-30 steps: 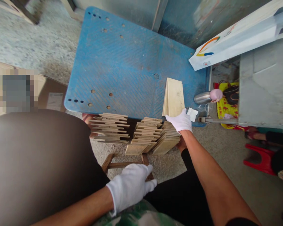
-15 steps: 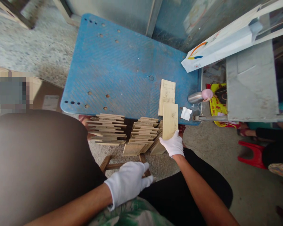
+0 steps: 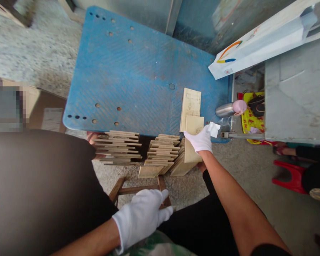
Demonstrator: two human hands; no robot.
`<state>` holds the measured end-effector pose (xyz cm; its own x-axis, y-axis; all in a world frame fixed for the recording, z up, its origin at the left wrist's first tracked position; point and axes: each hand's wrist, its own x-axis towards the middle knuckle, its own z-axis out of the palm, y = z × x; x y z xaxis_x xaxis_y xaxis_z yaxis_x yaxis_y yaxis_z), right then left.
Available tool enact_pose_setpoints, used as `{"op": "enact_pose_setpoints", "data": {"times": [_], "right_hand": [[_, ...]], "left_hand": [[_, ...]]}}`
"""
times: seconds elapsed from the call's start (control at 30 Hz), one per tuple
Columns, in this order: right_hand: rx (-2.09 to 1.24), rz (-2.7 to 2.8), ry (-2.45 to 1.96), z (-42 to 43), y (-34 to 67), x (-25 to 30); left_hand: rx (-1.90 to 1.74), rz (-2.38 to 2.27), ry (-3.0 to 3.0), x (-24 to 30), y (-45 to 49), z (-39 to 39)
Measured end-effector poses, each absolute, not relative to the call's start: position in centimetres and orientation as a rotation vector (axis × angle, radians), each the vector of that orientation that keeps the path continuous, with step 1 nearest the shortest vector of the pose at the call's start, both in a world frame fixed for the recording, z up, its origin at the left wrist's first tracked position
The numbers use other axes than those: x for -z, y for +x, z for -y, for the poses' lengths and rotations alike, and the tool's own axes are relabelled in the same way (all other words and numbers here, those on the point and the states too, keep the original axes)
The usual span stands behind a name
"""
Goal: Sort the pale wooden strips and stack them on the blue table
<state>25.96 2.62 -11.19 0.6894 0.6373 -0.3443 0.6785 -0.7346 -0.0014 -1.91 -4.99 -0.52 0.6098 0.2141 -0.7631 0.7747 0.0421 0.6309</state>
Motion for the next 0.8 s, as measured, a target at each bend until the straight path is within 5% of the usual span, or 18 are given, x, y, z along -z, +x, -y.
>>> {"op": "enact_pose_setpoints", "data": {"times": [0.8], "right_hand": [[0.546,-1.103,2.708,-7.8,27.4,11.1]], "left_hand": [[0.554,-0.841,1.503,0.0,-1.4,4.0]]}}
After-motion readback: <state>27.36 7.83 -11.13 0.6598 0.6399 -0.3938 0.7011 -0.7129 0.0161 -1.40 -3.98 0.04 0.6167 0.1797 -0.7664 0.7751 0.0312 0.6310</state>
